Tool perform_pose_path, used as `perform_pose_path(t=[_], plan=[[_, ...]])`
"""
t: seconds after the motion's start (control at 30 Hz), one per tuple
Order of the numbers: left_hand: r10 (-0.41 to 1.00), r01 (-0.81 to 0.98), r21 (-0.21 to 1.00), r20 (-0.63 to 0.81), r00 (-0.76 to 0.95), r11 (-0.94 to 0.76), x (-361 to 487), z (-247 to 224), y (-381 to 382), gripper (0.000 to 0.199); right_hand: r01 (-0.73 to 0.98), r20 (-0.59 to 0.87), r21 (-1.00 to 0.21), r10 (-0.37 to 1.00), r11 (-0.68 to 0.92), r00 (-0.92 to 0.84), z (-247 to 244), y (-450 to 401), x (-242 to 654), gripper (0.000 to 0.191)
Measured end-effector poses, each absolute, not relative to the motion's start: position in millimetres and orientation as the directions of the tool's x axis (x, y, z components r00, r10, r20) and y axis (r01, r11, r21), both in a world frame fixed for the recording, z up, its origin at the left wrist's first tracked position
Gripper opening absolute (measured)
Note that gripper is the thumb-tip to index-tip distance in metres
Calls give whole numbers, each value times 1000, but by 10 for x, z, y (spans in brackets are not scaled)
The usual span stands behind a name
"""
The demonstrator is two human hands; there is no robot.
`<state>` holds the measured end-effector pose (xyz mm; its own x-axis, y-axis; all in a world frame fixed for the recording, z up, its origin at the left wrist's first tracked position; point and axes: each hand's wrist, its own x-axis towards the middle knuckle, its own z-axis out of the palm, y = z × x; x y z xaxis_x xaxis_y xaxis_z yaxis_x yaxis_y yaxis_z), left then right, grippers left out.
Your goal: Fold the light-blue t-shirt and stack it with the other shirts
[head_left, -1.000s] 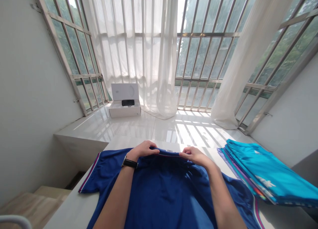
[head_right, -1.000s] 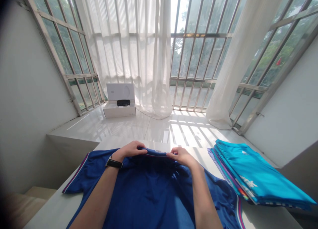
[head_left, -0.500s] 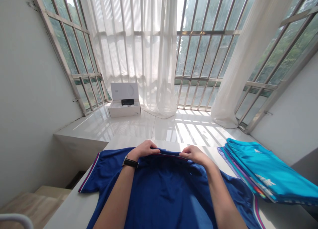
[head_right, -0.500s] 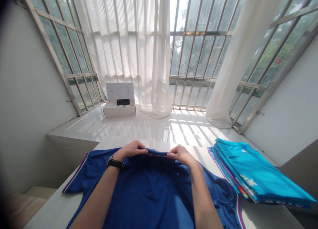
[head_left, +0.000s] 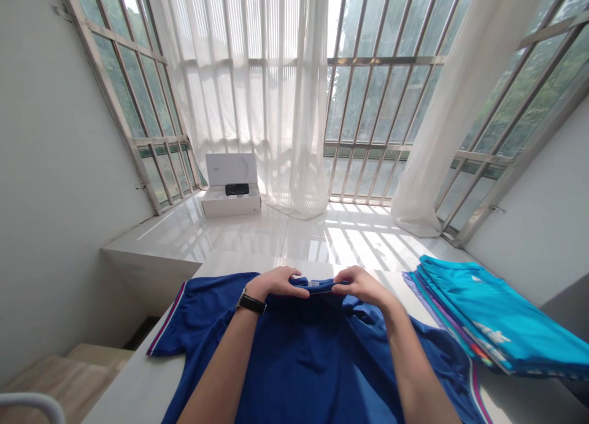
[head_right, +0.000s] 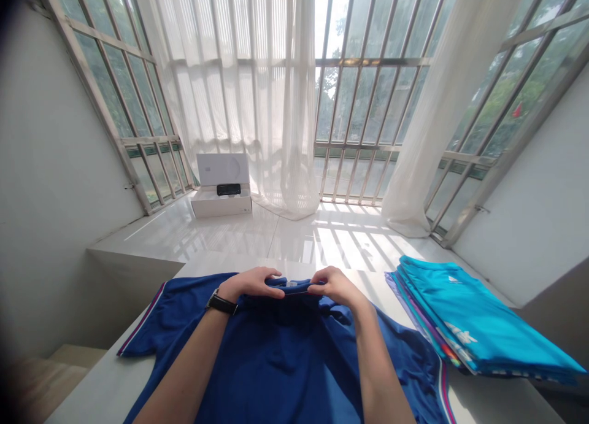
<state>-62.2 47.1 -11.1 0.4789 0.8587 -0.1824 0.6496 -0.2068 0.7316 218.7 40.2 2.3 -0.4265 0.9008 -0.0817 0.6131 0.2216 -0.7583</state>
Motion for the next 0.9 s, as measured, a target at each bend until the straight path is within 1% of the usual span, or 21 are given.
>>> perform_pose_path(t=[0.07,0.1,0.13,0.2,0.27,0.3,0.37,0.43,0.5,0.6,0.73,0.9], plan=[[860,642,745,-196,471,-182,-594,-196,503,85,580,-90,-791,901,195,-425,-9,403,2204,14],[856,636,752,-205,476,-173,-586,-233,518,85,557,-97,-812,900,175,-425,-29,405,2215,14],[847,622,764,-209,488,-170,-579,-263,531,82,536,-114,-831,899,147,-424,-48,407,2225,17],[828,576,799,-200,524,-172,-569,-295,547,74,526,-173,-847,894,80,-414,-77,408,2239,29],[810,545,819,-192,554,-180,-559,-296,551,69,570,-220,-820,894,46,-390,-82,404,2239,40],[803,547,816,-195,563,-186,-553,-289,549,68,601,-228,-798,899,47,-375,-74,398,2231,43],[796,572,795,-207,569,-203,-539,-271,541,66,660,-224,-748,909,70,-351,-41,380,2197,40],[789,584,779,-204,579,-227,-524,-254,530,63,710,-224,-697,910,101,-349,3,358,2146,31],[777,572,778,-184,602,-259,-514,-240,520,60,748,-236,-650,901,131,-363,42,340,2092,27],[745,549,779,-165,646,-304,-511,-212,508,57,791,-282,-592,882,151,-379,67,328,2027,32],[722,561,765,-188,666,-318,-520,-183,503,54,818,-322,-553,865,157,-384,46,325,1969,37],[743,612,722,-208,636,-322,-504,-219,512,50,821,-316,-539,858,188,-404,4,323,1909,31]])
